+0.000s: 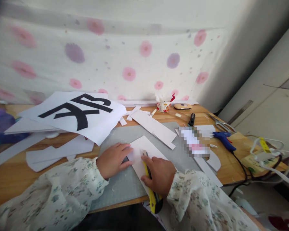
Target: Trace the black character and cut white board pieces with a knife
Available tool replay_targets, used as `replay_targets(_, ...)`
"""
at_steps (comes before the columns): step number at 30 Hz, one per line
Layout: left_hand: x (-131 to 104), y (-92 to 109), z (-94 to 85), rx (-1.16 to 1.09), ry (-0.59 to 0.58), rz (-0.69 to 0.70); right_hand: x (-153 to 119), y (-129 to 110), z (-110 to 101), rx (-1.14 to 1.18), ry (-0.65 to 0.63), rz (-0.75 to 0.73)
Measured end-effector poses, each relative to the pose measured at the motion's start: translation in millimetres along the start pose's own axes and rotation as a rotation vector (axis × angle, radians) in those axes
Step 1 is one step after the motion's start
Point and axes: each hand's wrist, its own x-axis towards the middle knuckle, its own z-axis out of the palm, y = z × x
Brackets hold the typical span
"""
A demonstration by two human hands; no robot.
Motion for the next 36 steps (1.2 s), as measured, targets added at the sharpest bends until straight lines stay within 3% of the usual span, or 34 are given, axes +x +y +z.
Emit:
replay_targets(4,1,0,-5.8,-0.018,0.001,-0.097,2,10,3,0.156,0.044,-0.024)
replay_targets(10,4,-5,-7.3,-0.084,-0.044,-0.21,13,37,12,0.751,0.157,0.072)
replay_targets(15,7,-8,-5.1,-0.161,-0.074,-0.261,15,38,13,1.131,0.218,0.137)
replay_targets(24,7,-5,-5.4,-0.289,-0.119,-0.302,19,40,6,0.85,0.274,0.247)
replay_targets(30,8,-10,-3.7,-0.347,-0.135,-0.33,16,36,-4,0.919,0.088,0.194)
replay_targets(36,4,-2,-5.2,-0.299,-0.106,-0.19,12,25,-6,1.04,-0.111,0.188)
